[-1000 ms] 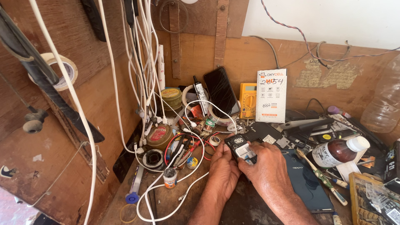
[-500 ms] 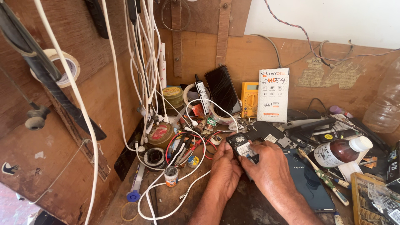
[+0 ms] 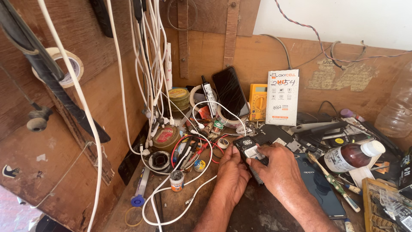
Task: The person holds a small electronic device and uses a screwdriver to remove screws from its back cover. They then open the device, inspect the internal components, and use a small tool to adjust or clean parts inside.
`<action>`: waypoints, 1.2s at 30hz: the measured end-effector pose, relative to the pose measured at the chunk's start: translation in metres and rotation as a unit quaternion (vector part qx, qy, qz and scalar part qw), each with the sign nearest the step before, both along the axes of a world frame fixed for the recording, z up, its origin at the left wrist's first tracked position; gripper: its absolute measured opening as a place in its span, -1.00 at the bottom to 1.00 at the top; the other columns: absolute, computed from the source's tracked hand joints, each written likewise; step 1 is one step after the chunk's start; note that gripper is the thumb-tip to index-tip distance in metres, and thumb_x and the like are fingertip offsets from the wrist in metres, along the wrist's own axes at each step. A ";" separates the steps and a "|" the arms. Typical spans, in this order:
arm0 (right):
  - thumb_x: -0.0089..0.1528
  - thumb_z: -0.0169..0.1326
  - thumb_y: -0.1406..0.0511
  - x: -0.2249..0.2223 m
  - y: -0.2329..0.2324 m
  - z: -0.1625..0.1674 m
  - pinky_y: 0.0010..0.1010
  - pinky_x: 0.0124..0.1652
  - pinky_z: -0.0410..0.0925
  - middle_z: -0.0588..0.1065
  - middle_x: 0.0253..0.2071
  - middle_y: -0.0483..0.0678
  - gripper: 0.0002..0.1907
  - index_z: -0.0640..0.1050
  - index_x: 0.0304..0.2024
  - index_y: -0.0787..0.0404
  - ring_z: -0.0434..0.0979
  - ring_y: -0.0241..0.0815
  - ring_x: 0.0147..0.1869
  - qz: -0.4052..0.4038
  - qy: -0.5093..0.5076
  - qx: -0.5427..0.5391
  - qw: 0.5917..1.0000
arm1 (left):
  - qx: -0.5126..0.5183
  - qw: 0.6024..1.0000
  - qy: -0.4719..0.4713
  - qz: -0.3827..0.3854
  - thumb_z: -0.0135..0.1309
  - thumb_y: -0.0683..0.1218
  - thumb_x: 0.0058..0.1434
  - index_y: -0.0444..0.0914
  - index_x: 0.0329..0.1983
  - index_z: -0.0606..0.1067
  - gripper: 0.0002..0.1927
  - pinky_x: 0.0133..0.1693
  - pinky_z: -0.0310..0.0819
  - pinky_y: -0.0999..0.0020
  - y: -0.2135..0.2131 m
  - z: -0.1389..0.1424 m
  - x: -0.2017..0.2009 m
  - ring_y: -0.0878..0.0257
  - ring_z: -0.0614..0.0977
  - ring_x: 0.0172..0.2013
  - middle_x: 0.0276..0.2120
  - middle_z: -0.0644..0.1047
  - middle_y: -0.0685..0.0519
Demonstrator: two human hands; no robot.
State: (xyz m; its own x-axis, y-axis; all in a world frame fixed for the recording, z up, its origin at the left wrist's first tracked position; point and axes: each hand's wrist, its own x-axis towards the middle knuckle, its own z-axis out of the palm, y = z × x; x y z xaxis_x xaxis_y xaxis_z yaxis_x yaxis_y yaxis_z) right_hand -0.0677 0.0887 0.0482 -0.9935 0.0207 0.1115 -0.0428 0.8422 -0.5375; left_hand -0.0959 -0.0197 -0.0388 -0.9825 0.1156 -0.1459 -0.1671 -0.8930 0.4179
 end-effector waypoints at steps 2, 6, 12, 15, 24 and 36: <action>0.07 0.35 0.24 0.000 -0.001 -0.001 -0.16 -0.04 0.49 0.58 -0.13 0.17 -0.54 0.63 -0.02 0.32 0.66 0.07 -0.04 0.013 0.036 0.009 0.999 | -0.002 1.000 -0.002 0.007 -0.30 -0.09 0.49 -0.19 0.27 0.40 -0.62 0.04 0.52 0.31 0.000 0.000 0.000 0.23 0.59 -0.02 0.04 0.56 -0.02; 0.06 0.37 0.25 0.000 0.000 -0.007 -0.13 -0.01 0.45 0.55 -0.13 0.22 -0.53 0.63 -0.03 0.35 0.60 0.11 0.00 0.012 0.068 0.030 0.997 | -0.017 1.000 0.005 -0.002 -0.32 -0.07 0.48 -0.18 0.26 0.40 -0.62 -0.03 0.53 0.33 0.001 -0.003 -0.001 0.24 0.58 -0.08 0.01 0.56 -0.02; 0.05 0.37 0.25 -0.003 0.000 -0.013 -0.11 -0.01 0.44 0.56 -0.15 0.24 -0.55 0.64 -0.06 0.35 0.59 0.13 0.00 0.013 0.093 0.037 0.995 | -0.001 1.000 0.030 0.010 -0.28 -0.09 0.51 -0.22 0.28 0.41 -0.63 0.01 0.52 0.34 0.003 -0.007 -0.003 0.24 0.60 -0.05 0.05 0.57 -0.03; 0.03 0.38 0.25 -0.004 0.000 -0.014 -0.09 0.00 0.43 0.56 -0.15 0.25 -0.55 0.65 -0.09 0.37 0.58 0.17 0.00 0.029 0.121 0.036 0.992 | -0.008 1.000 0.015 -0.006 -0.31 -0.07 0.49 -0.15 0.26 0.41 -0.62 -0.01 0.53 0.25 0.001 -0.007 -0.002 0.23 0.59 -0.07 0.03 0.57 0.00; 0.03 0.36 0.26 0.001 0.000 -0.012 -0.08 -0.01 0.41 0.57 -0.16 0.25 -0.57 0.65 -0.09 0.37 0.57 0.19 -0.01 0.039 0.145 0.018 0.988 | 0.001 0.999 0.042 0.000 -0.30 -0.06 0.50 -0.18 0.27 0.41 -0.62 -0.08 0.53 0.36 0.002 -0.005 0.000 0.27 0.59 -0.13 0.02 0.57 -0.01; 0.06 0.34 0.32 0.004 -0.008 -0.012 -0.11 -0.05 0.42 0.54 -0.16 0.23 -0.60 0.63 -0.10 0.43 0.57 0.14 -0.03 0.040 0.157 0.026 0.986 | 0.018 0.999 0.030 0.007 -0.29 -0.07 0.49 -0.23 0.28 0.37 -0.62 -0.10 0.57 0.42 0.001 -0.005 -0.002 0.28 0.61 -0.13 0.00 0.58 -0.02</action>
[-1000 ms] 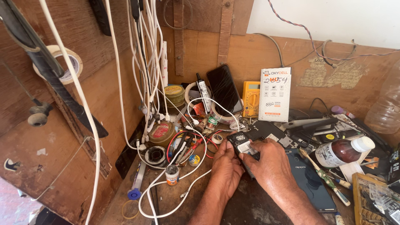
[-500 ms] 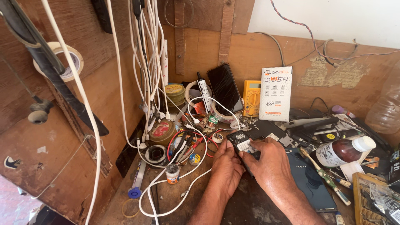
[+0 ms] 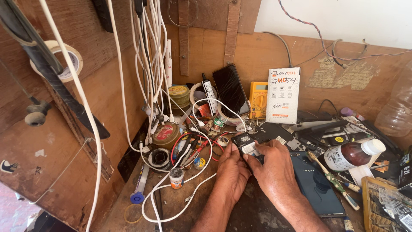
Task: The person holds a small electronic device and uses a screwdriver to remove screws from its back cover. They then open the device, inspect the internal components, and use a small tool to adjust or clean parts inside.
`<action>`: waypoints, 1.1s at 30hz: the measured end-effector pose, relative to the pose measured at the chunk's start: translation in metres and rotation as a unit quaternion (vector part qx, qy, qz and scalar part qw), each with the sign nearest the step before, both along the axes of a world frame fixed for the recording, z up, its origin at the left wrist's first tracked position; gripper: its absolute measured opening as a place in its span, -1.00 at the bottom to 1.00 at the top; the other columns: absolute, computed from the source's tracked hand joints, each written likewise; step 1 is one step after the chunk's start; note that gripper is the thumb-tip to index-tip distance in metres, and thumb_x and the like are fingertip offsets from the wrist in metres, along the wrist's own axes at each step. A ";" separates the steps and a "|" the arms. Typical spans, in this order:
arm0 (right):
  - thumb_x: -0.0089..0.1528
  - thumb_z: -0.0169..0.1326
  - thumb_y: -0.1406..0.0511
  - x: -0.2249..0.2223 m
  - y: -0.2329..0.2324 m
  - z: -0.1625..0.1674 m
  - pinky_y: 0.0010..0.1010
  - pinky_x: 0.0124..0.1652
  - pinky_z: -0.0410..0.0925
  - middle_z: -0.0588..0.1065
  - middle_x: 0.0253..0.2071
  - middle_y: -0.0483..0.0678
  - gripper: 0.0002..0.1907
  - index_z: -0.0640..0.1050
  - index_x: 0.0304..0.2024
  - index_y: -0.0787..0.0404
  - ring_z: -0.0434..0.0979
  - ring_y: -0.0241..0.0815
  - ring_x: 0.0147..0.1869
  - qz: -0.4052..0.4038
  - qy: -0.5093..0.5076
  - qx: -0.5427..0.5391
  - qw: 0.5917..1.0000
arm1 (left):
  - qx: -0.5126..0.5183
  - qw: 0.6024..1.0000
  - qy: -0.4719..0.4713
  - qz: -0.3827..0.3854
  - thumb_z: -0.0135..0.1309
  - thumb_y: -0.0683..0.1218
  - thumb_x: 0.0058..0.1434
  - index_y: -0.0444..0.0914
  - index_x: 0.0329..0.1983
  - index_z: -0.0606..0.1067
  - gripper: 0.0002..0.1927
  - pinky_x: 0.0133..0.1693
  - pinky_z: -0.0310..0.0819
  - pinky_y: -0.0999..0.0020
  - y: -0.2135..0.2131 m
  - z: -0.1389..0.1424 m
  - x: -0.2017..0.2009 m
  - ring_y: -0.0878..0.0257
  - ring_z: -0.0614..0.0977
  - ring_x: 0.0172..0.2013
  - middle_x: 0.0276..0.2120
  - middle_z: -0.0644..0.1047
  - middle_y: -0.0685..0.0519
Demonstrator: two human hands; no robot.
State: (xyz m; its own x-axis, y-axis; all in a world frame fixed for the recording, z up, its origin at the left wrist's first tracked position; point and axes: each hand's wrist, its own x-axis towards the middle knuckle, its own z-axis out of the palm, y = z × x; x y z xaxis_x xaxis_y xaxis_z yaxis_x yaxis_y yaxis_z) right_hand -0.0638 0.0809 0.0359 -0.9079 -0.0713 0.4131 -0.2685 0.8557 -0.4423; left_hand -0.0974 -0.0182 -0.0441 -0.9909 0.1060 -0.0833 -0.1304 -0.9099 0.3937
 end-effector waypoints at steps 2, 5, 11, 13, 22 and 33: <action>0.06 0.34 0.33 -0.001 -0.001 -0.002 -0.11 -0.06 0.42 0.53 -0.17 0.23 -0.61 0.64 -0.10 0.42 0.56 0.14 -0.04 0.000 0.006 0.003 1.000 | 0.011 0.999 -0.037 0.008 -0.30 -0.07 0.49 -0.23 0.30 0.36 -0.61 -0.06 0.59 0.41 0.000 0.002 0.000 0.27 0.62 -0.10 0.02 0.57 -0.03; 0.07 0.33 0.33 -0.001 -0.004 -0.004 -0.09 -0.06 0.40 0.53 -0.19 0.22 -0.62 0.64 -0.10 0.40 0.53 0.15 -0.05 -0.009 0.009 0.008 1.000 | 0.001 0.999 -0.033 0.012 -0.31 -0.07 0.49 -0.23 0.32 0.35 -0.60 -0.05 0.59 0.41 -0.001 0.004 0.002 0.28 0.62 -0.09 0.05 0.56 -0.04; 0.08 0.33 0.30 0.000 -0.006 -0.008 -0.07 -0.04 0.37 0.53 -0.22 0.17 -0.63 0.65 -0.10 0.37 0.50 0.15 -0.05 -0.018 0.034 0.007 0.999 | 0.006 1.000 -0.012 0.018 -0.31 -0.07 0.49 -0.23 0.32 0.35 -0.59 -0.07 0.58 0.42 0.001 0.000 0.000 0.27 0.62 -0.10 0.06 0.56 -0.04; 0.08 0.33 0.30 0.001 -0.008 -0.009 -0.07 -0.04 0.37 0.52 -0.22 0.15 -0.62 0.65 -0.08 0.36 0.49 0.15 -0.04 -0.023 0.034 0.004 0.999 | 0.013 1.000 -0.003 0.020 -0.31 -0.07 0.49 -0.24 0.31 0.35 -0.60 -0.07 0.58 0.41 0.001 -0.001 -0.001 0.27 0.62 -0.10 0.06 0.56 -0.04; 0.09 0.33 0.26 0.001 -0.008 -0.010 -0.13 -0.02 0.36 0.50 -0.19 0.10 -0.61 0.66 -0.07 0.33 0.46 0.07 0.00 -0.028 0.018 -0.012 0.999 | 0.026 0.999 -0.021 0.018 -0.31 -0.03 0.49 -0.27 0.31 0.33 -0.59 -0.07 0.61 0.37 0.002 -0.004 -0.003 0.23 0.62 -0.10 0.02 0.55 -0.08; 0.21 0.22 0.20 -0.005 0.018 -0.019 -0.36 -0.15 0.44 0.58 -0.21 -0.03 -0.65 0.68 -0.04 0.28 0.60 -0.17 -0.23 -0.067 -0.023 -0.201 0.977 | 0.045 0.999 0.005 0.017 -0.25 -0.02 0.45 -0.33 0.23 0.35 -0.59 0.00 0.64 0.23 0.003 -0.003 -0.002 0.11 0.67 -0.07 -0.04 0.61 -0.18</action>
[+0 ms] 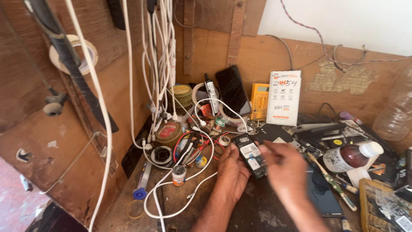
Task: The person holds a small electronic device and uses a screwdriver to remove screws from its back cover. They then open the device, inspect the internal components, and use a small tool to adjust or clean parts inside.
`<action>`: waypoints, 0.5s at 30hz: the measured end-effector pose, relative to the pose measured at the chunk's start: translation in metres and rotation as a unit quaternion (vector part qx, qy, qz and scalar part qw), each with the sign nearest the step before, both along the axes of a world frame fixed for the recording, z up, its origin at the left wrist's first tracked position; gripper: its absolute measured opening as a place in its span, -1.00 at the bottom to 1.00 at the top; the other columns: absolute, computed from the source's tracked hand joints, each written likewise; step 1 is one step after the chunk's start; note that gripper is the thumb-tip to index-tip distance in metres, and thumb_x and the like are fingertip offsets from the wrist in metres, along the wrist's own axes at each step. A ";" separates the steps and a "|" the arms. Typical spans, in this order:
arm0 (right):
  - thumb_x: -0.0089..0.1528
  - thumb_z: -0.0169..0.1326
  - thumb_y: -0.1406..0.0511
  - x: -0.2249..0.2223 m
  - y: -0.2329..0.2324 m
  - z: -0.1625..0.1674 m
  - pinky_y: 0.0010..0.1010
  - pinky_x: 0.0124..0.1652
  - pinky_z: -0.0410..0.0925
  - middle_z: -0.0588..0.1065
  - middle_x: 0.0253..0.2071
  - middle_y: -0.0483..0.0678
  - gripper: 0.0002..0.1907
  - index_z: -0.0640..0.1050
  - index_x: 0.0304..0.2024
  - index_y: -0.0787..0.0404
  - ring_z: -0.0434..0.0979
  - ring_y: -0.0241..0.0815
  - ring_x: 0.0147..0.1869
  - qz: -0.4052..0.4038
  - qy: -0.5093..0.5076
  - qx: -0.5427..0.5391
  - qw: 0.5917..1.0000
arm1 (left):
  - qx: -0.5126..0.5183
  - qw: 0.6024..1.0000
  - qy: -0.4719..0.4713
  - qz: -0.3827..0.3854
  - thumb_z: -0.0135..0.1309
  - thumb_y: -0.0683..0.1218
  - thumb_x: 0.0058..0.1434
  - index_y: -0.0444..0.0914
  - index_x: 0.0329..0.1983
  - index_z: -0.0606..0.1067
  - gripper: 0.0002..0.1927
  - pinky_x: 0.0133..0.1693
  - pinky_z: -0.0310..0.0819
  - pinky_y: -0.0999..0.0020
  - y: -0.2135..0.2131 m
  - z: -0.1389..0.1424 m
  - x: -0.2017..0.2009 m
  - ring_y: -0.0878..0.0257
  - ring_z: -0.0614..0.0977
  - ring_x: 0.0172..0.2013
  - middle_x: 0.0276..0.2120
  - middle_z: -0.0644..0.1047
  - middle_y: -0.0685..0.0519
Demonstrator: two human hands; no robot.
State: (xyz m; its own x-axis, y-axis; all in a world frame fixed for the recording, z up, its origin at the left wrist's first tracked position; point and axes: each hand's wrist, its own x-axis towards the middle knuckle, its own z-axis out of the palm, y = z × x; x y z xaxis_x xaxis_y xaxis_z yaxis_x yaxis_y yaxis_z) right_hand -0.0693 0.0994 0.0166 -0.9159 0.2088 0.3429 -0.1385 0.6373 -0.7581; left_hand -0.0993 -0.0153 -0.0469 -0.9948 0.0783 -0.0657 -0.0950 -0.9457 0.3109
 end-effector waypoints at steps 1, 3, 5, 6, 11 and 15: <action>0.23 0.20 0.21 0.000 0.008 -0.002 -0.36 -0.20 0.41 0.60 -0.23 -0.02 -0.65 0.67 -0.03 0.29 0.57 -0.18 -0.25 -0.001 -0.037 -0.069 0.997 | -0.007 1.000 0.008 0.000 -0.20 -0.01 0.45 -0.33 0.21 0.35 -0.61 -0.02 0.64 0.19 0.000 0.001 0.001 0.08 0.67 -0.08 -0.07 0.61 -0.17; 0.28 0.15 0.22 0.002 0.025 -0.005 -0.35 -0.30 0.35 0.63 -0.27 -0.01 -0.66 0.65 0.00 0.32 0.53 -0.21 -0.29 -0.010 -0.108 -0.204 0.973 | -0.020 0.999 0.026 -0.006 -0.11 -0.01 0.45 -0.32 0.16 0.35 -0.65 -0.06 0.62 0.12 0.001 0.003 0.003 0.03 0.66 -0.11 -0.12 0.61 -0.16; 0.29 0.16 0.22 0.004 0.036 -0.011 -0.40 -0.27 0.38 0.61 -0.30 0.03 -0.64 0.66 -0.04 0.41 0.52 -0.20 -0.28 0.030 -0.102 -0.214 0.971 | -0.045 0.998 0.034 -0.011 0.00 -0.15 0.35 -0.31 0.15 0.36 -0.67 -0.04 0.66 0.09 0.001 0.005 0.005 0.05 0.67 -0.07 -0.10 0.61 -0.12; 0.30 0.16 0.22 0.006 0.039 -0.014 -0.42 -0.25 0.40 0.60 -0.31 0.05 -0.63 0.66 -0.06 0.45 0.51 -0.20 -0.28 0.051 -0.102 -0.219 0.969 | -0.058 0.998 0.035 -0.012 0.06 -0.22 0.29 -0.30 0.15 0.37 -0.65 -0.03 0.67 0.07 0.001 0.006 0.007 0.06 0.68 -0.05 -0.09 0.61 -0.10; 0.27 0.13 0.22 0.010 0.042 -0.021 -0.34 -0.23 0.50 0.59 -0.32 0.11 -0.62 0.57 -0.07 0.46 0.60 -0.11 -0.27 0.063 -0.225 -0.300 0.925 | -0.090 0.995 0.048 -0.002 0.12 -0.39 0.15 -0.30 0.15 0.37 -0.51 -0.03 0.67 0.14 0.001 0.008 0.012 0.09 0.68 -0.01 -0.07 0.62 -0.09; 0.26 0.13 0.21 0.013 0.040 -0.018 -0.29 -0.23 0.52 0.58 -0.33 0.12 -0.63 0.55 -0.10 0.44 0.61 -0.09 -0.28 0.077 -0.252 -0.328 0.907 | -0.119 0.992 0.039 -0.004 0.11 -0.42 0.13 -0.28 0.17 0.33 -0.46 -0.03 0.67 0.17 0.001 0.010 0.014 0.11 0.68 -0.01 -0.08 0.61 -0.09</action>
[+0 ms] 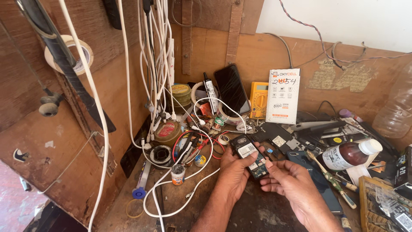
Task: The person holds a small electronic device and uses a screwdriver to remove screws from its back cover. They then open the device, inspect the internal components, and use a small tool to adjust or clean parts inside.
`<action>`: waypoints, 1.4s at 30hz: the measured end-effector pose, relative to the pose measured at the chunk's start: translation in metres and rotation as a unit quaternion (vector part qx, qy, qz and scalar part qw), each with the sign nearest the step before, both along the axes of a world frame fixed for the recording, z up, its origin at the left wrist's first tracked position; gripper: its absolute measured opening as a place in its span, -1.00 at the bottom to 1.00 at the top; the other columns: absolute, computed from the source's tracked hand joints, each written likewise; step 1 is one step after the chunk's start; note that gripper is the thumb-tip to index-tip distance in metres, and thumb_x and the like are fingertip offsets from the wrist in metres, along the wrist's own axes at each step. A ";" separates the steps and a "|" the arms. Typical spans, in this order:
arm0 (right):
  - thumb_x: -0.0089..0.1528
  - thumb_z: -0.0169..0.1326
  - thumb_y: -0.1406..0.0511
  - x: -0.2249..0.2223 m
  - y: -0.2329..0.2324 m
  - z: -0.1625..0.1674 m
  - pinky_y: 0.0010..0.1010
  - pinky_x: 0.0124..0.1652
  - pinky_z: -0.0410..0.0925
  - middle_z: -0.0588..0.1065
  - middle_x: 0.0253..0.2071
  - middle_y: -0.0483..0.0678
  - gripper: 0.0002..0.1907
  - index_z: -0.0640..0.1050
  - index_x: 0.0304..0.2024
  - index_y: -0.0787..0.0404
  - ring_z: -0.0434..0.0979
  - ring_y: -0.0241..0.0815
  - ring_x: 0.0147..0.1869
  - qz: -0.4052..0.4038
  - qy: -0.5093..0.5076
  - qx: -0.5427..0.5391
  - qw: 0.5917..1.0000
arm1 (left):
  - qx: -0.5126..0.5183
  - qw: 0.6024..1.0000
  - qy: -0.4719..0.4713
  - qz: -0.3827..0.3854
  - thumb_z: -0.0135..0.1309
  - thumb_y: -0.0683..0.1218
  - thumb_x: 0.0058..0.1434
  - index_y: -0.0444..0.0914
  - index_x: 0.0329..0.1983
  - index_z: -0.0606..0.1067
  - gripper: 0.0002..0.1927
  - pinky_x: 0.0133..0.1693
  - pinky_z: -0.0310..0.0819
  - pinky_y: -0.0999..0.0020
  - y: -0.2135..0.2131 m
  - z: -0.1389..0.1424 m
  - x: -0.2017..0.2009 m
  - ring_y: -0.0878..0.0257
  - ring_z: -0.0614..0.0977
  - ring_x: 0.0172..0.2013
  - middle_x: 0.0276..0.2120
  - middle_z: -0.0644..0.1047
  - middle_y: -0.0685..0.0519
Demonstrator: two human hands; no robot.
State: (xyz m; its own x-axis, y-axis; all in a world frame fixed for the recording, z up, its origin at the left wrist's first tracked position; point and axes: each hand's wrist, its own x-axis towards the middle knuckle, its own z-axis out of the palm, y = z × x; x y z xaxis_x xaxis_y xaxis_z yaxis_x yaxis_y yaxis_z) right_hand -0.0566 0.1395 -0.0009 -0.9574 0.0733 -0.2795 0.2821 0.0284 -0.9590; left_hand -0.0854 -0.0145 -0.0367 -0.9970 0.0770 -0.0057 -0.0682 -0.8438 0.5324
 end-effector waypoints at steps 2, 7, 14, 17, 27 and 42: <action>0.25 0.15 0.22 0.001 0.000 0.001 -0.30 -0.24 0.51 0.58 -0.34 0.11 -0.64 0.55 -0.11 0.45 0.60 -0.10 -0.30 0.006 0.007 0.001 1.000 | -0.021 1.000 -0.003 -0.006 0.11 -0.43 0.12 -0.28 0.18 0.31 -0.45 -0.04 0.67 0.17 0.000 0.001 0.001 0.11 0.68 -0.01 -0.07 0.62 -0.09; 0.24 0.18 0.26 0.002 -0.002 -0.002 -0.32 -0.29 0.50 0.58 -0.37 0.13 -0.67 0.54 -0.14 0.47 0.61 -0.10 -0.34 -0.012 0.016 0.006 1.000 | -0.053 0.998 0.003 -0.017 0.11 -0.43 0.12 -0.28 0.23 0.28 -0.39 -0.04 0.68 0.17 0.003 0.001 0.003 0.08 0.68 -0.01 -0.04 0.60 -0.12; 0.25 0.18 0.28 0.004 -0.008 -0.005 -0.32 -0.36 0.50 0.58 -0.41 0.16 -0.70 0.52 -0.19 0.48 0.61 -0.09 -0.39 -0.039 0.031 0.009 0.999 | -0.068 0.997 0.021 -0.025 0.11 -0.41 0.13 -0.25 0.28 0.23 -0.34 -0.05 0.68 0.15 0.004 0.001 0.006 0.04 0.68 -0.02 -0.03 0.58 -0.15; 0.24 0.18 0.28 0.006 -0.010 -0.005 -0.31 -0.37 0.50 0.58 -0.42 0.17 -0.70 0.52 -0.21 0.48 0.61 -0.09 -0.40 -0.045 0.036 0.014 0.998 | -0.077 0.997 0.010 -0.028 0.10 -0.41 0.13 -0.23 0.28 0.23 -0.34 -0.04 0.68 0.16 0.004 0.001 0.007 0.06 0.68 -0.03 -0.04 0.58 -0.14; 0.22 0.21 0.30 0.006 -0.012 -0.009 -0.30 -0.42 0.48 0.57 -0.46 0.16 -0.72 0.51 -0.25 0.46 0.59 -0.09 -0.45 -0.061 0.056 0.012 0.997 | -0.079 0.996 0.027 -0.030 0.04 -0.42 0.15 -0.30 0.21 0.30 -0.46 -0.06 0.68 0.15 0.005 -0.002 0.007 0.05 0.69 -0.05 -0.11 0.60 -0.15; 0.23 0.20 0.33 0.009 -0.015 -0.007 -0.31 -0.43 0.49 0.58 -0.45 0.17 -0.76 0.52 -0.26 0.46 0.59 -0.09 -0.46 -0.076 0.048 0.030 0.996 | -0.098 0.995 0.027 -0.024 -0.01 -0.46 0.14 -0.34 0.19 0.30 -0.47 -0.09 0.69 0.19 0.005 0.002 0.009 0.04 0.70 -0.07 -0.11 0.61 -0.18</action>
